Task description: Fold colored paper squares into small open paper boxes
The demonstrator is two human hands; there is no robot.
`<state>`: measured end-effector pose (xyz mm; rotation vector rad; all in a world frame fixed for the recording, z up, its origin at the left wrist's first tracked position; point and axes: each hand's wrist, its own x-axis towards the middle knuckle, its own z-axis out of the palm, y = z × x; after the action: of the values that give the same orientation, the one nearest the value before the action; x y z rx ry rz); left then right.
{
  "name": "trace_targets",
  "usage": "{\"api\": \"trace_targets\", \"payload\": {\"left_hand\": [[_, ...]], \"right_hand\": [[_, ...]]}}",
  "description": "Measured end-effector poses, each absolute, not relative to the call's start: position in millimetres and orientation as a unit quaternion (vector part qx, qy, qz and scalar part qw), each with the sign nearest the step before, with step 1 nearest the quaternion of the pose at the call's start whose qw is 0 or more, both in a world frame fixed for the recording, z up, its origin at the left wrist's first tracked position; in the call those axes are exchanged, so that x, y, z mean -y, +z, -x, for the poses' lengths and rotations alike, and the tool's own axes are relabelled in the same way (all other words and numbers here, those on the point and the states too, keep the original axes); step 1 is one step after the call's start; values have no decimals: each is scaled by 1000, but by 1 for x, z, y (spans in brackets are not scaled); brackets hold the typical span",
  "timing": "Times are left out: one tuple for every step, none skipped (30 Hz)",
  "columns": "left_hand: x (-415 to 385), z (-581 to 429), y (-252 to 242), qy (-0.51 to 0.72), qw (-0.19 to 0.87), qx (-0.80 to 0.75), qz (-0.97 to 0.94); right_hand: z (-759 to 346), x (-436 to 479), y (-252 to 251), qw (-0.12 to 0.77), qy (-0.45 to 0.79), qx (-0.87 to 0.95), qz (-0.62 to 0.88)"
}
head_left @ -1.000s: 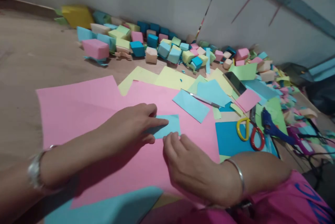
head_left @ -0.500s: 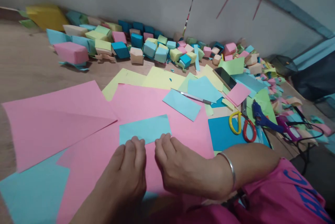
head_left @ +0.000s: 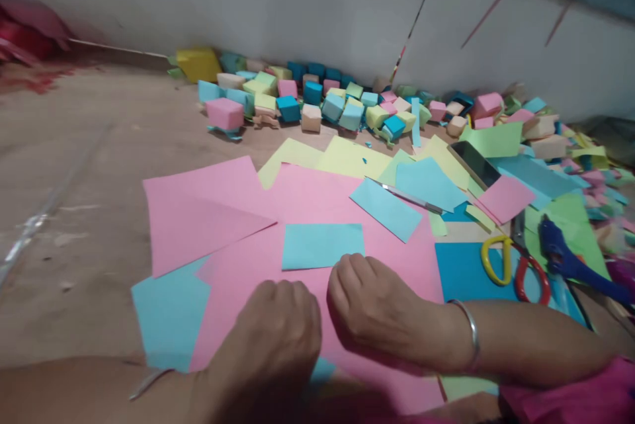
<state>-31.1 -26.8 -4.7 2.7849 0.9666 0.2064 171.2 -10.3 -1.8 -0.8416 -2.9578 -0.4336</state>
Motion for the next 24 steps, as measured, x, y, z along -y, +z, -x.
{"api": "trace_targets", "payload": {"left_hand": [[25, 27, -5, 74, 69, -308, -946], [22, 22, -5, 74, 54, -297, -950], [17, 18, -5, 77, 40, -274, -958], [12, 15, -6, 87, 17, -224, -970], [6, 13, -6, 106, 18, -178, -978], [0, 12, -7, 123, 26, -139, -982], [-6, 12, -8, 153, 24, -112, -982], [-10, 13, -9, 172, 17, -113, -978], [-13, 14, -10, 198, 12, -113, -974], [-16, 15, -11, 216, 11, -111, -970], [-18, 16, -13, 234, 10, -115, -965], [-19, 16, -14, 253, 11, -117, -960], [-20, 15, -16, 270, 10, -121, -955], [-21, 14, -17, 288, 5, -130, -949], [-21, 13, -19, 303, -6, -136, -943], [-22, 12, -21, 313, -22, -141, -939], [-23, 11, -22, 324, -49, -147, -933], [-24, 11, -23, 321, -82, -155, -931], [-25, 10, -24, 315, -98, -160, -930], [-26, 11, -24, 311, -111, -165, -929], [-27, 12, -23, 304, -122, -174, -929], [-30, 13, -21, 299, -133, -189, -926], [-33, 15, -19, 296, -145, -216, -919], [-37, 17, -17, 293, -157, -251, -909]], "right_hand": [[-171, 7, -5, 37, -136, 946, 292], [-170, 4, -9, 55, -135, 939, 311], [-170, 2, -12, 69, -136, 933, 326], [-170, 0, -16, 81, -136, 929, 334], [-170, -2, -19, 94, -139, 925, 341], [-170, -3, -22, 109, -143, 922, 342], [-170, -3, -24, 123, -149, 920, 341], [-169, -4, -26, 136, -155, 918, 338], [-169, -4, -27, 146, -160, 918, 333], [-168, -4, -28, 152, -165, 917, 329], [-167, -3, -29, 157, -169, 916, 327], [-166, -3, -30, 160, -173, 915, 327], [-166, -3, -31, 163, -177, 914, 328], [-165, -3, -33, 166, -182, 911, 330], [-165, -3, -34, 168, -187, 908, 334], [-165, -3, -35, 167, -191, 906, 338], [-166, -3, -37, 163, -193, 905, 341], [-166, -4, -38, 156, -192, 906, 344], [-166, -4, -38, 147, -189, 907, 347], [-166, -5, -39, 138, -182, 909, 349], [-166, -6, -39, 131, -174, 910, 352], [-165, -8, -38, 128, -165, 913, 352], [-166, -10, -38, 130, -154, 914, 353], [-166, -12, -37, 140, -141, 914, 355]]}}
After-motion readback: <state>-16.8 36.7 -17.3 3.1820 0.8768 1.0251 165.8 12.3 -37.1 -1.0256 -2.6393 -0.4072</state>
